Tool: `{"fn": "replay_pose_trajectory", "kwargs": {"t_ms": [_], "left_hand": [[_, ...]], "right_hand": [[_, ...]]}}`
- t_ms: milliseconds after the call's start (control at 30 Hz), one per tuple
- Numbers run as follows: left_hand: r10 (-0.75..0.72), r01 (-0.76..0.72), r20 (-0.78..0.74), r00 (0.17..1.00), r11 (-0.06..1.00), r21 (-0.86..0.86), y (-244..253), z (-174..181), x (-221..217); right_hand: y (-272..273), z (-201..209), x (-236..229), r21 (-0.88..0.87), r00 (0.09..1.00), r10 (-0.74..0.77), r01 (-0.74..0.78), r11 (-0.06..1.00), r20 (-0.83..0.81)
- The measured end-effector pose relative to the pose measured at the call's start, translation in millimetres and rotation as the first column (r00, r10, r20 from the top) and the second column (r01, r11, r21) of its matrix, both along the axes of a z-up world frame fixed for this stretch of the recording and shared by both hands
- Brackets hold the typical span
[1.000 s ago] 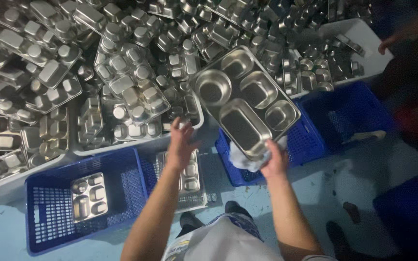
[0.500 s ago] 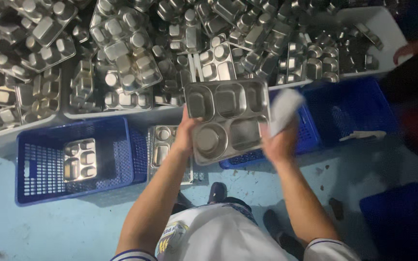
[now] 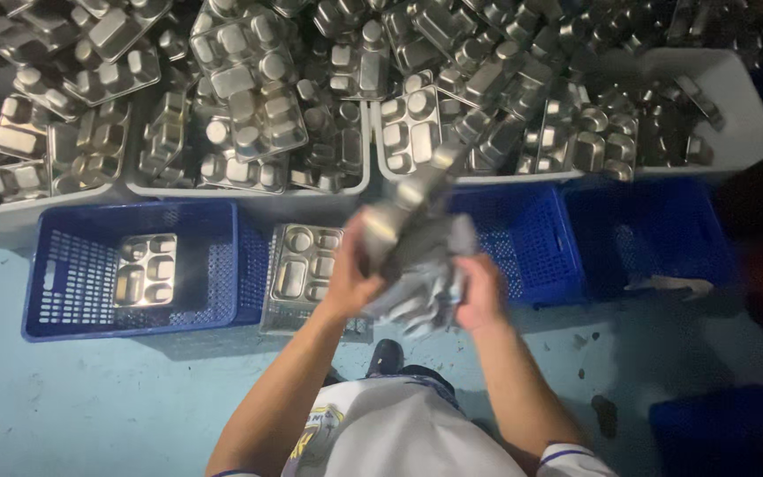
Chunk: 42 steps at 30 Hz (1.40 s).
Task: The person repeatedly picks up stainless steel compartmentalized trays from a large pile, wipes each tray with a white cloth, and places the cleaned trays into blue plastic baskets. The process is continuous and repetitive throughout the clip.
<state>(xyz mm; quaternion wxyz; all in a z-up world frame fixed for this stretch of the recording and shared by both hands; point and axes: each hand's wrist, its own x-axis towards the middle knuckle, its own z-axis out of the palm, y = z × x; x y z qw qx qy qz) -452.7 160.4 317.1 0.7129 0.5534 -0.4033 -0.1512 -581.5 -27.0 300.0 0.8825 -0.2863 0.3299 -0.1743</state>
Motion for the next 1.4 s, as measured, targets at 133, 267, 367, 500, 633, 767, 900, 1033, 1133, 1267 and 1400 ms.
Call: {"fn": "replay_pose_trajectory", "kwargs": {"t_ms": [133, 267, 367, 500, 633, 767, 900, 1033, 1133, 1267, 1400], "left_hand": [[-0.117, -0.067, 0.643, 0.757, 0.965, 0.255, 3, 0, -12], [0.310, -0.376, 0.449, 0.838, 0.924, 0.065, 3, -17, -3], [-0.002, -0.252, -0.793, 0.609, 0.947, -0.196, -6, -36, -2], [0.064, -0.438, -0.993, 0.098, 0.899, 0.015, -19, -55, -6], [0.445, -0.462, -0.876, 0.187, 0.827, 0.321, -21, -56, 9], [0.576, -0.391, -0.516, 0.634, 0.814, 0.429, -33, -60, -12], [0.498, -0.454, -0.238, 0.834, 0.864, 0.217, -48, -63, -36], [0.504, -0.418, -0.494, 0.709, 0.864, 0.282, -37, -57, -23], [0.540, -0.450, -0.501, 0.676, 0.841, 0.299, -31, -49, -20], [0.482, -0.398, -0.471, 0.739, 0.876, 0.272, -28, -40, -35], [0.434, -0.345, -0.332, 0.837, 0.891, 0.295, -22, -36, -41]], "right_hand": [[-30, 24, -6, -0.166, 0.994, 0.079, -0.066, 0.984, 0.072], [-29, 2, -6, -0.385, 0.993, -0.076, 0.105, 0.917, 0.090], [-29, -39, -27, -0.132, 0.986, -0.156, 0.163, 0.978, 0.063], [-45, -91, -41, -0.518, 0.964, -0.166, 0.035, 0.855, -0.209], [-62, -86, -59, -0.459, 0.902, -0.287, 0.117, 0.880, -0.321], [-29, -54, -47, -0.610, 0.985, 0.036, -0.133, 0.781, -0.169], [25, -27, -3, -0.982, 0.963, 0.209, -0.184, 0.045, -0.171], [60, -12, 3, -0.978, 0.987, 0.108, -0.131, 0.161, -0.115], [60, -19, -7, -0.991, 0.990, 0.062, -0.131, 0.026, -0.130], [27, -48, -1, -0.848, 0.887, -0.229, -0.454, -0.273, -0.401], [-39, -55, 21, -0.718, 0.673, -0.461, -0.688, -0.105, -0.578]]}}
